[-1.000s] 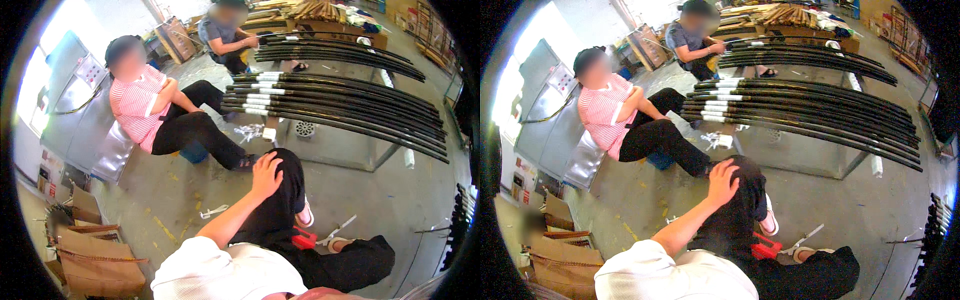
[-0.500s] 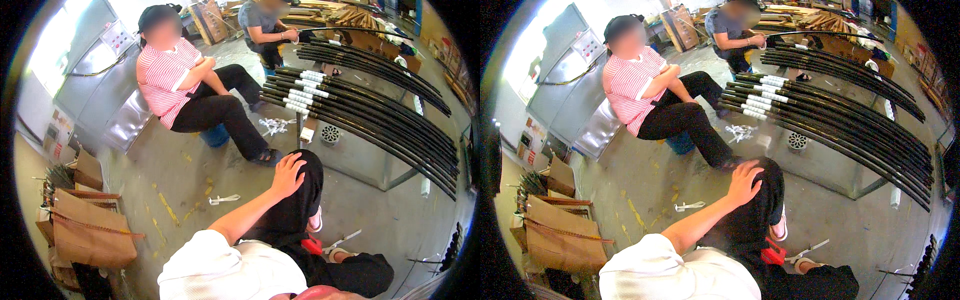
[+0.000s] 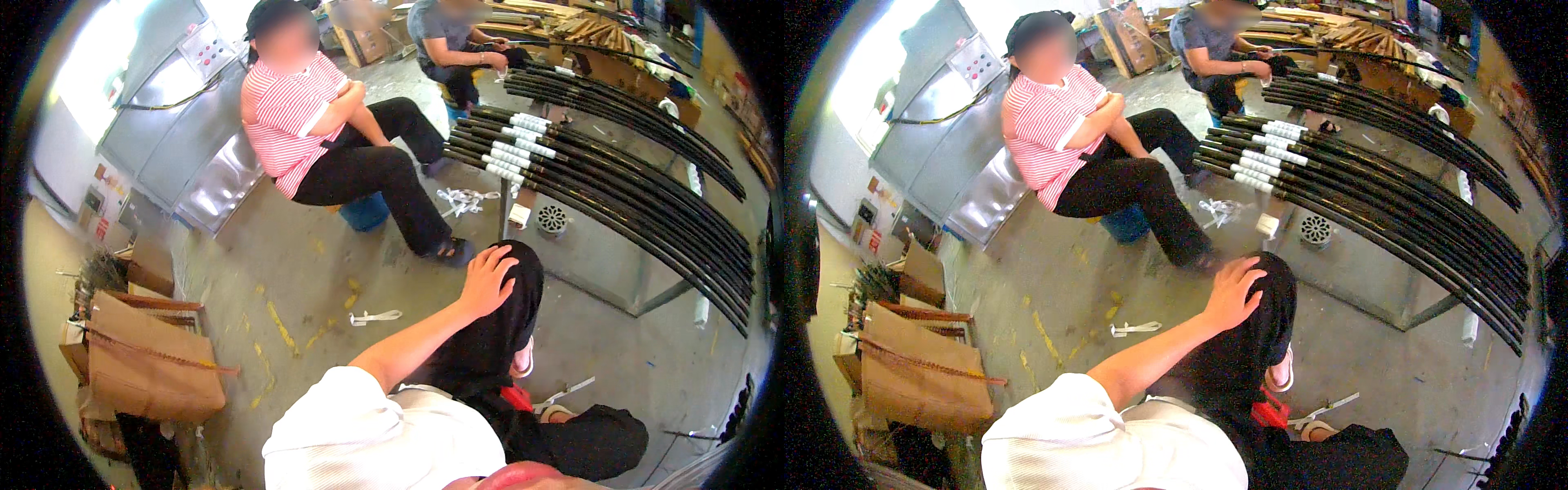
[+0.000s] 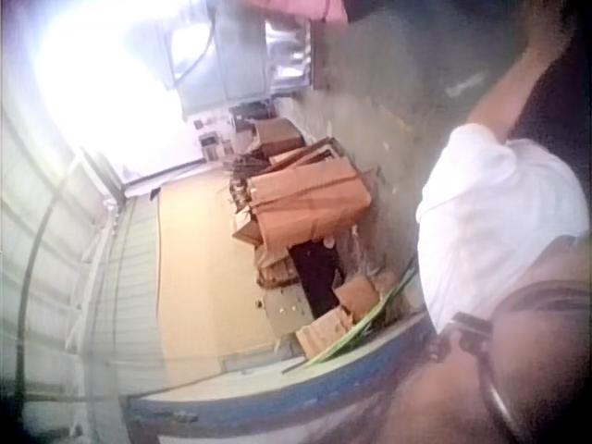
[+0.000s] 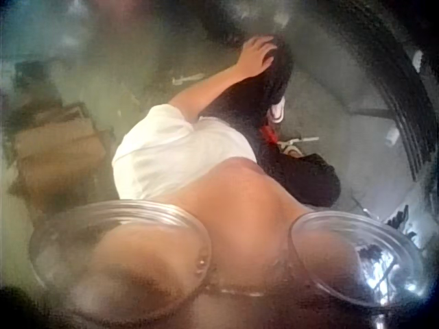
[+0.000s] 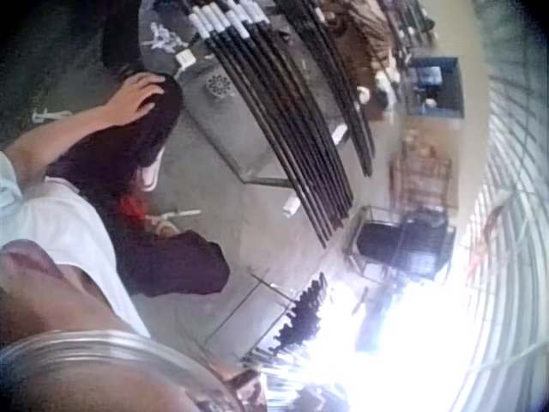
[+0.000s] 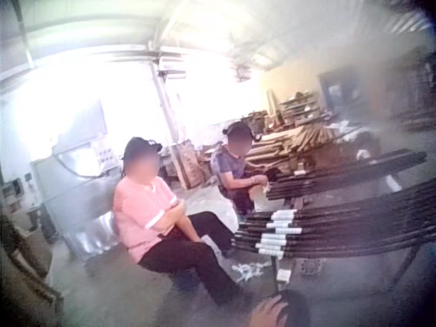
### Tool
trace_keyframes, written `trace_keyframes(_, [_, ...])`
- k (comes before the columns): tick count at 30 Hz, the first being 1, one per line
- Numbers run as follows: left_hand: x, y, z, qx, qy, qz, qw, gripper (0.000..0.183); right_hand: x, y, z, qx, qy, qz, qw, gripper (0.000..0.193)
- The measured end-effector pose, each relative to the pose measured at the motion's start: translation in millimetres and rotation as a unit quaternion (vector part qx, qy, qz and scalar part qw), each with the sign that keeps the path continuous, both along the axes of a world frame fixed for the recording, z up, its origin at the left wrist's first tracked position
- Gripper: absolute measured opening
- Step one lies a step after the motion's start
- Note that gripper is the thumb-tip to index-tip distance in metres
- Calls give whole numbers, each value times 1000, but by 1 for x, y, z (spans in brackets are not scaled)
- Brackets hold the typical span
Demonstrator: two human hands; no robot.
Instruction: The person wraps white tape around a black pole multiple times and then places the pole onto a rack with others.
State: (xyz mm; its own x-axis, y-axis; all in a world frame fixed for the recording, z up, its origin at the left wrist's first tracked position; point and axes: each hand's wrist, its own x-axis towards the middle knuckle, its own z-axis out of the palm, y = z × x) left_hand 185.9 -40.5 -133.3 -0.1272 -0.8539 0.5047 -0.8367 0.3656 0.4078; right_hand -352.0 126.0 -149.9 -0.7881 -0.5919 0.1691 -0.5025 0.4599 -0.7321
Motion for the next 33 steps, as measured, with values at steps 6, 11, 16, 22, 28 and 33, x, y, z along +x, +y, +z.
trace_keyframes(6, [6, -1, 2, 1, -11, -17, 1000, 40, -73, 59, 17, -51, 22, -133, 990, 41])
trace_keyframes(11, [-12, -2, 24, -59, 19, -52, 997, 35, -119, 131, 55, -130, 51, -242, 960, 40])
trace_keyframes(16, [-91, -5, 80, -4, 114, -280, 953, 21, -95, 141, 122, -197, 129, -199, 951, 40])
trace_keyframes(22, [-163, 17, 174, 146, 296, -465, 822, 38, 174, -39, 204, -219, -113, 76, 966, 24])
trace_keyframes(28, [-205, 15, 216, 170, 326, -518, 772, 56, 263, -91, 160, -306, -209, 375, 850, 34])
trace_keyframes(33, [-190, -15, 218, 348, 422, -428, 720, 36, 274, -110, 159, -190, -119, 436, 872, 32])
